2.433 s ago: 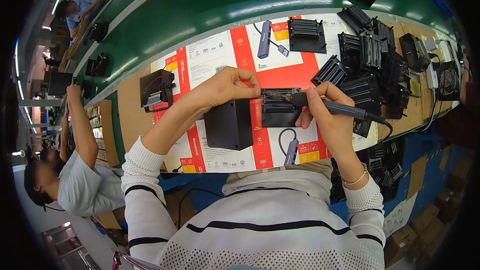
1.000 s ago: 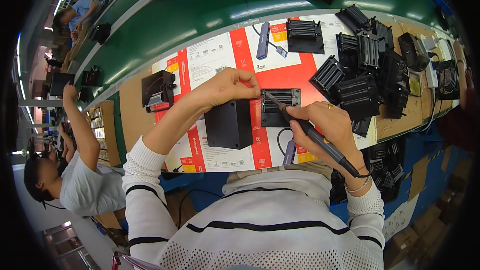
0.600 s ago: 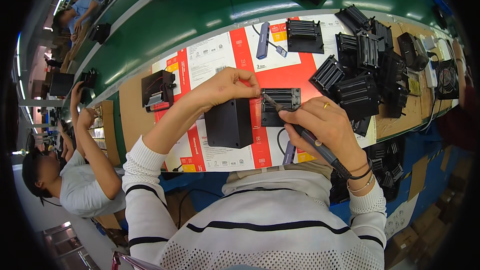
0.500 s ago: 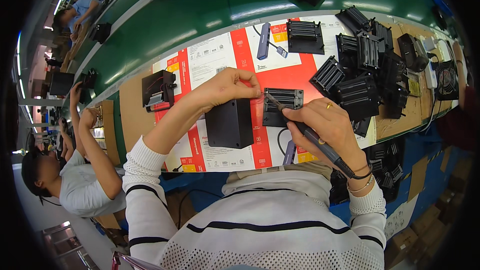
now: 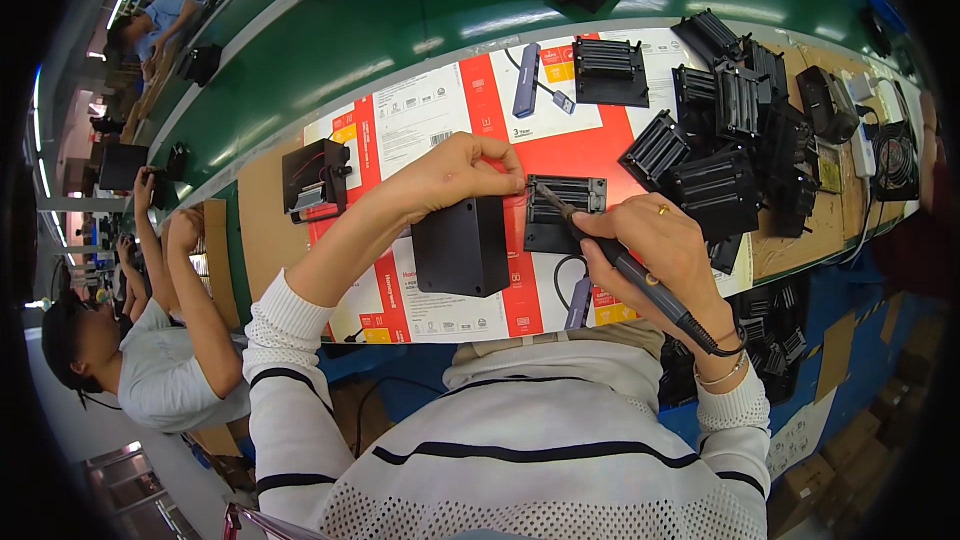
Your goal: Assemble plastic housings for electronic components on a manufacturing assembly line.
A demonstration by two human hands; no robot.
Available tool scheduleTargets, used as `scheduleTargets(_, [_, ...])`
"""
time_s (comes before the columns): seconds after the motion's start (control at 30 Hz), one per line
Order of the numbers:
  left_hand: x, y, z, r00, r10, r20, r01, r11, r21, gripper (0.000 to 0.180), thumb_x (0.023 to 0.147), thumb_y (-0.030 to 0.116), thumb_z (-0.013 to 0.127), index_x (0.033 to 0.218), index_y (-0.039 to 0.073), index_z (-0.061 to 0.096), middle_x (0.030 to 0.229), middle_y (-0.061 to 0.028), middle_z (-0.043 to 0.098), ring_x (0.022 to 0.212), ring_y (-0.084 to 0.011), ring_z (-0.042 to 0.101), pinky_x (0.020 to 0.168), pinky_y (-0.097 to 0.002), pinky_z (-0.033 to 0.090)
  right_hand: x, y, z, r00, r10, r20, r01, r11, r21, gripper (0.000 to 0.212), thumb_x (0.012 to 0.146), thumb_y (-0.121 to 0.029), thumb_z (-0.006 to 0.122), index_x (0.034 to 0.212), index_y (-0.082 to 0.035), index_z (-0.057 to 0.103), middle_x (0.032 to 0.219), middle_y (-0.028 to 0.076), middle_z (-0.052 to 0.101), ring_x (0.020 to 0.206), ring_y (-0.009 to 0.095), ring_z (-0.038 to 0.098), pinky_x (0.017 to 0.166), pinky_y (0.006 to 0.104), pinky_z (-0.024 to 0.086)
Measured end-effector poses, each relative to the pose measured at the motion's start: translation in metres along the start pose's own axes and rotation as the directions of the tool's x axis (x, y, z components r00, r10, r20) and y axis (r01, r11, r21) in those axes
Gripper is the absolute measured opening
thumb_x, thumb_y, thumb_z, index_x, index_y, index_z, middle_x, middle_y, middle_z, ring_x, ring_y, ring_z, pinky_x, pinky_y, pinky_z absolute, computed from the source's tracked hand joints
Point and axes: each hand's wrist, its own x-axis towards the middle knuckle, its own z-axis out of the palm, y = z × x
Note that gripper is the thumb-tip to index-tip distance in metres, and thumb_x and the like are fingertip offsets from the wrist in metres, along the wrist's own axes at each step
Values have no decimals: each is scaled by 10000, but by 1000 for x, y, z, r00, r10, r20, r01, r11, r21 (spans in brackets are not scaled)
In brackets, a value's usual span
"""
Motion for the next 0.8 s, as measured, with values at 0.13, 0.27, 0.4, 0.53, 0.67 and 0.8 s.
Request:
scheduleTargets(0.13, [4,-4,0,1000,11,-6,-11,1000,6,163,882,201,743,937,48,725,824,-48,743,740,-56,625,705,-216,480,0,2,1,1000,4,-1,-4,1000,-1,227,762,0,768,985,-24,731,828,83,709,737,238,689,796,354,538])
scheduleTargets(0.27, [2,0,1,1000,4,-8,-3,1000,24,161,881,198,740,938,48,726,820,-47,740,730,-56,621,695,-218,478,0,3,0,1000,17,0,-17,1000,16,231,759,-2,768,986,-24,732,823,82,704,742,239,689,800,354,539])
scheduleTargets(0.4, [1,1,1,1000,-5,-13,5,999,32,154,882,187,734,932,42,724,825,-53,742,735,-61,630,697,-219,483,0,3,-2,1000,-15,25,15,1000,11,227,765,-3,764,989,-20,732,821,81,702,744,240,687,795,355,538])
scheduleTargets(0.53, [2,2,3,1000,7,-2,-7,1000,4,160,880,187,736,923,34,719,834,-57,746,743,-67,641,706,-222,494,1,6,-2,998,-36,47,37,999,-10,225,773,1,758,996,-14,732,821,86,704,750,243,685,775,352,535])
scheduleTargets(0.67, [2,2,3,999,35,-2,-35,999,4,162,880,188,737,917,32,716,844,-60,749,751,-69,647,711,-223,500,-6,5,-4,999,36,-4,-35,998,49,229,756,38,726,984,14,710,830,119,691,747,221,683,717,308,534])
scheduleTargets(0.8, [0,5,4,1000,6,-1,-6,1000,-1,160,883,189,737,911,33,717,845,-55,748,750,-68,646,709,-219,496,-10,4,-4,990,124,-69,-117,989,95,218,778,28,724,995,23,709,857,122,708,750,215,690,705,301,530])
